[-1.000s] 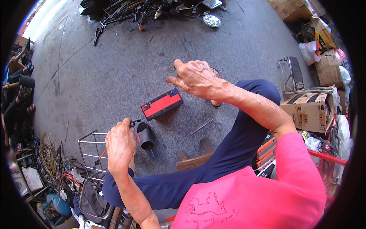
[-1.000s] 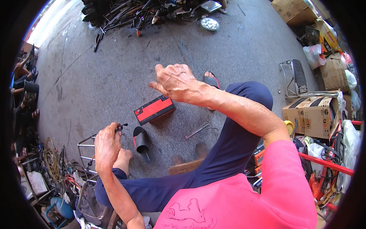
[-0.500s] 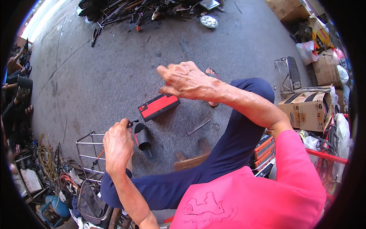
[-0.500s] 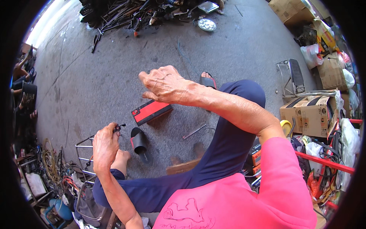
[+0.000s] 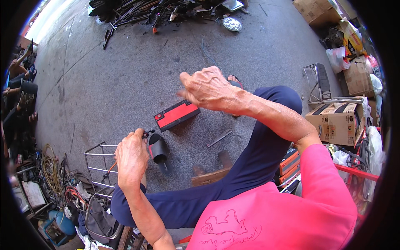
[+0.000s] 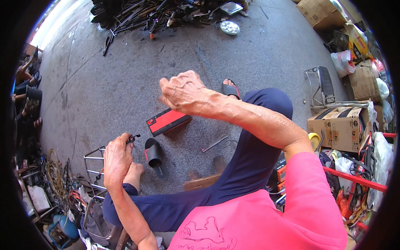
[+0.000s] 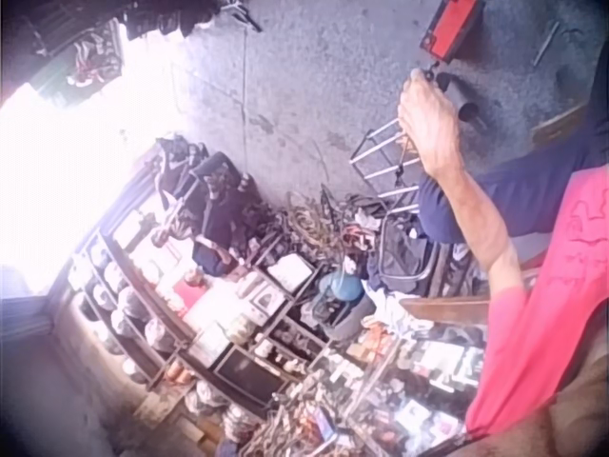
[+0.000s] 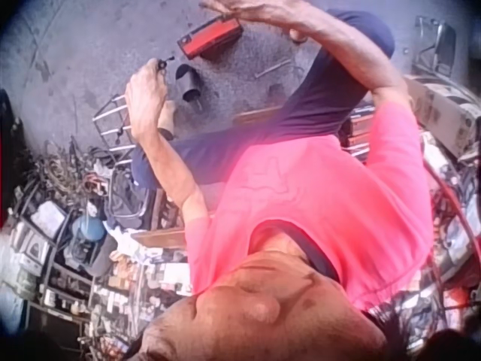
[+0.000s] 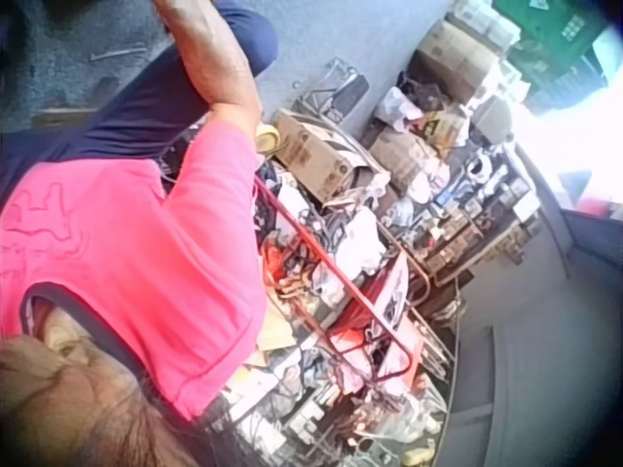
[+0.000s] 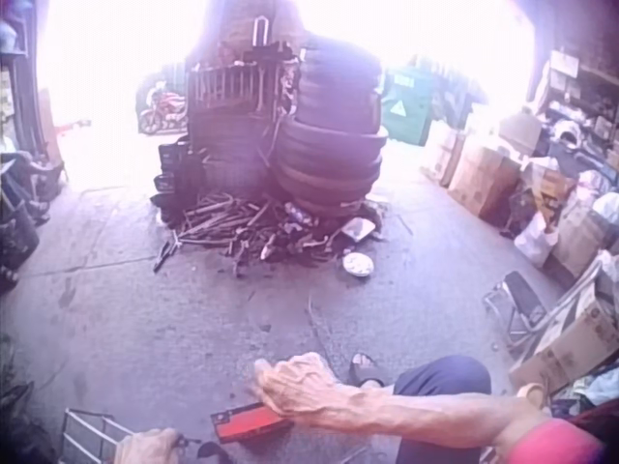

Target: The person sits on the floor in a cluttered workshop and uses a screwdriver to manipulate a small black electronic component. They repeatedly insert and remove the screwdriver from the component while holding it in their other hand.

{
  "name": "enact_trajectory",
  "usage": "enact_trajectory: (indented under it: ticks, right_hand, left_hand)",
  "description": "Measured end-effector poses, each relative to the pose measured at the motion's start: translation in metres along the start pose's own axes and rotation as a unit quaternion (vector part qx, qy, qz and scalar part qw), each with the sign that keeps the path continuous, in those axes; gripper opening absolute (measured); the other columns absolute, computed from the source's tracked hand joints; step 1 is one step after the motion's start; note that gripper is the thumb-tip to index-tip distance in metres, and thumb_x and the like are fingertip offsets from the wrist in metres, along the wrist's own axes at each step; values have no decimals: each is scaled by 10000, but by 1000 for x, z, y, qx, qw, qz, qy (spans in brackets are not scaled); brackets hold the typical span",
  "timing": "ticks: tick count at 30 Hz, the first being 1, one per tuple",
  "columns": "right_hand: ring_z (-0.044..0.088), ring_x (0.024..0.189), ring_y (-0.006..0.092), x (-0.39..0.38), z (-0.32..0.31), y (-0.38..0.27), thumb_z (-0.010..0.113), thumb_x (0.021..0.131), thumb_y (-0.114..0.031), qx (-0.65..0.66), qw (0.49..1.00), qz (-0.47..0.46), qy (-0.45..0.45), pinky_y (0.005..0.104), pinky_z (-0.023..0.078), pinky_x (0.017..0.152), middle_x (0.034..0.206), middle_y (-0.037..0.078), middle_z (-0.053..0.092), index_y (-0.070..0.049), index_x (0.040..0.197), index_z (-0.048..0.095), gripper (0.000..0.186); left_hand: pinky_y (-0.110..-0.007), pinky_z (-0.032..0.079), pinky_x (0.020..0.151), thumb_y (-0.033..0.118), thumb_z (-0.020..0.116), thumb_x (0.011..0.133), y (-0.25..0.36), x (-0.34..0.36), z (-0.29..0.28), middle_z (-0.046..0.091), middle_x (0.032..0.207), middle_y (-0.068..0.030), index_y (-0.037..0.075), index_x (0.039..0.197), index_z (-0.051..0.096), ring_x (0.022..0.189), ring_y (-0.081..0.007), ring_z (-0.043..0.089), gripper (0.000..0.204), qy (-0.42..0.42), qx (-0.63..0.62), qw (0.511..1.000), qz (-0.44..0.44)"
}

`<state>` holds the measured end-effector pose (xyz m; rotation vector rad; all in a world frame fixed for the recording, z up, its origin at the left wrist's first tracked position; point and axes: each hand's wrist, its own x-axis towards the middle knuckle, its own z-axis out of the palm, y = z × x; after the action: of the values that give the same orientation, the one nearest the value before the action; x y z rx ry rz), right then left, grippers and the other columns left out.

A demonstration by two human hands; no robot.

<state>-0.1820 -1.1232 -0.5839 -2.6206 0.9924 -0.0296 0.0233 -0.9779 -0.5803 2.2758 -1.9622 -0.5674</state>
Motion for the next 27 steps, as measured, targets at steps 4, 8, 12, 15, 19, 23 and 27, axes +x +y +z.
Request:
enact_trajectory:
  ticks: [4, 8, 12, 15, 19, 23, 27]
  right_hand:
    - [606, 701, 358, 1, 14, 16, 551, 828, -233, 4, 997, -39, 60, 438, 462, 627, 755, 193, 592, -4, 835, 456, 248]
    - [608, 698, 354, -2, 18, 16, 554, 831, -244, 14, 987, -115, 114, 431, 465, 617, 764, 207, 595, -1, 828, 471, 257]
    - [611, 687, 354, 0, 7, 2, 552, 846, -273, -21, 999, 12, 41, 424, 468, 586, 778, 226, 596, 8, 834, 489, 289]
    - [612, 700, 359, 1, -6, 0, 527, 868, -259, -11, 998, 57, -14, 430, 467, 588, 789, 237, 593, 15, 843, 490, 277]
    - [605, 754, 347, -2, 8, 12, 531, 860, -254, -10, 998, -36, 59, 416, 465, 654, 812, 217, 586, 17, 878, 451, 283]
    - [600, 779, 353, -4, 9, 9, 543, 839, -246, 2, 997, -55, 48, 412, 467, 656, 832, 204, 572, 15, 886, 452, 280]
    - [591, 814, 341, -2, -6, -3, 541, 811, -193, -15, 997, 64, -35, 409, 468, 655, 861, 191, 533, 15, 897, 454, 241]
  left_hand:
    - [-440, 473, 690, 34, 516, 789, -1, 0, 1, 612, 854, -205, -6, 958, 595, 794, -377, 603, 190, 2, -1, 1000, 12]
    - [-420, 452, 732, 46, 548, 780, 3, 1, -1, 607, 867, -232, -21, 961, 595, 848, -379, 585, 199, -1, -21, 1000, -6]
    - [-419, 451, 735, 46, 548, 781, 3, 1, -2, 608, 874, -228, -19, 964, 595, 854, -378, 584, 200, -12, -13, 1000, -14]
    - [-419, 451, 738, 48, 548, 782, 4, 1, -3, 610, 882, -226, -16, 978, 594, 860, -374, 585, 211, -21, -9, 1000, -18]
    - [-418, 452, 741, 52, 549, 785, 6, 1, -5, 611, 890, -223, -15, 996, 593, 867, -371, 588, 225, -21, -22, 999, -20]
    - [-416, 454, 741, 51, 548, 786, 8, 2, -5, 611, 889, -225, -18, 998, 593, 867, -374, 589, 228, -23, -20, 999, -20]
    - [-416, 455, 736, 48, 546, 787, 6, 1, -4, 611, 889, -226, -21, 996, 592, 860, -376, 590, 225, -20, -19, 999, -19]
